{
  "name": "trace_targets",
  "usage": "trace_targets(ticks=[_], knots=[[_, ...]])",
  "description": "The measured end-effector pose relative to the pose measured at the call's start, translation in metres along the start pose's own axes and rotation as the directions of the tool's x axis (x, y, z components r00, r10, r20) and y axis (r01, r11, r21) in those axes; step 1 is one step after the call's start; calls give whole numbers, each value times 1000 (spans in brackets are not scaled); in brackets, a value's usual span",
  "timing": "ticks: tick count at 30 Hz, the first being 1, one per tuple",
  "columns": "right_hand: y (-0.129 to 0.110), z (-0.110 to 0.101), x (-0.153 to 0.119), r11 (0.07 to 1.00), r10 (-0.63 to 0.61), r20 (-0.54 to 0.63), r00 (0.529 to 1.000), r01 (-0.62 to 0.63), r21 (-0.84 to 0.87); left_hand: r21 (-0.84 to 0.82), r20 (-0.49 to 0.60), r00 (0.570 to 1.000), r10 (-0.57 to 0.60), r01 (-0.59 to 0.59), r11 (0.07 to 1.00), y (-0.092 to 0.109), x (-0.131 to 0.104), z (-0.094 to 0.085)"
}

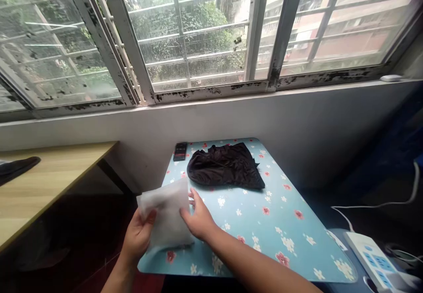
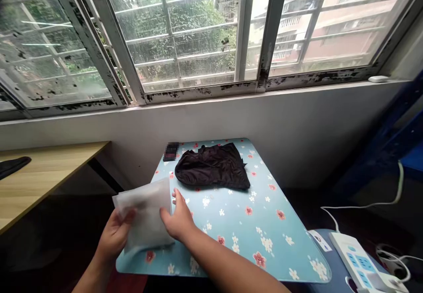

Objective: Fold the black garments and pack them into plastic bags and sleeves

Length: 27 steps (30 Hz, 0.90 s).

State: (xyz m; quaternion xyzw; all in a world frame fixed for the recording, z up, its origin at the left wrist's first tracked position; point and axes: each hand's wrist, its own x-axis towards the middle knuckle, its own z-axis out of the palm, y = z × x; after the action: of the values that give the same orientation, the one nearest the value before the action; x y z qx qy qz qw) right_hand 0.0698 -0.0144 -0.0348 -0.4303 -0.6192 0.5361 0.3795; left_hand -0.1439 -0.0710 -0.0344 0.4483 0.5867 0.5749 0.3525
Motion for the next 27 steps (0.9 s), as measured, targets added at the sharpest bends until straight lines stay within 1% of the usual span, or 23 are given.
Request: trace_targets(ticks=[1,3,5,6,8,10,12,14,16,18,20,22,25,27], knots=[[-5,-1,1,994,-74,10,997,73,79,-69,-13,999,32,-33,997,3,3,2],[-15,-3,1,957,-236,18,972,229,178,-172,-43,996,84,-90,981,4,11,4],[-21,-5,-1,920,-350,-8,937,345,189,-216,-75,991,113,-127,968,0,19,4],[-22,-7,-2,913,-370,-29,929,369,175,-211,-91,989,118,-135,968,-4,22,4],[-20,-9,-5,915,-372,-51,927,376,144,-163,-107,988,115,-131,978,-14,27,4],[-16,-12,-7,924,-371,-39,928,373,89,-106,-116,986,116,-129,986,-24,26,4],[-13,-17,-10,917,-399,-25,916,399,-23,-69,-116,985,125,-134,989,-32,22,6],[-13,-22,-12,880,-453,-22,891,443,-169,-56,-92,989,120,-125,991,-37,15,8],[-15,-28,-14,839,-492,-14,870,470,-272,-58,-53,994,98,-101,993,-40,8,9],[-19,-34,-15,830,-488,21,873,471,-299,-43,-25,996,90,-91,995,-41,3,6],[-21,-40,-16,835,-464,87,881,468,-289,11,-30,993,116,-116,993,-42,0,1],[-21,-45,-15,830,-458,141,878,479,-286,72,-31,989,147,-145,987,-41,0,-7],[-19,-48,-13,818,-473,148,869,495,-294,157,-23,988,155,-150,976,-37,1,-18],[-18,-48,-10,815,-483,126,866,498,-296,220,-48,987,155,-141,965,-34,2,-21]])
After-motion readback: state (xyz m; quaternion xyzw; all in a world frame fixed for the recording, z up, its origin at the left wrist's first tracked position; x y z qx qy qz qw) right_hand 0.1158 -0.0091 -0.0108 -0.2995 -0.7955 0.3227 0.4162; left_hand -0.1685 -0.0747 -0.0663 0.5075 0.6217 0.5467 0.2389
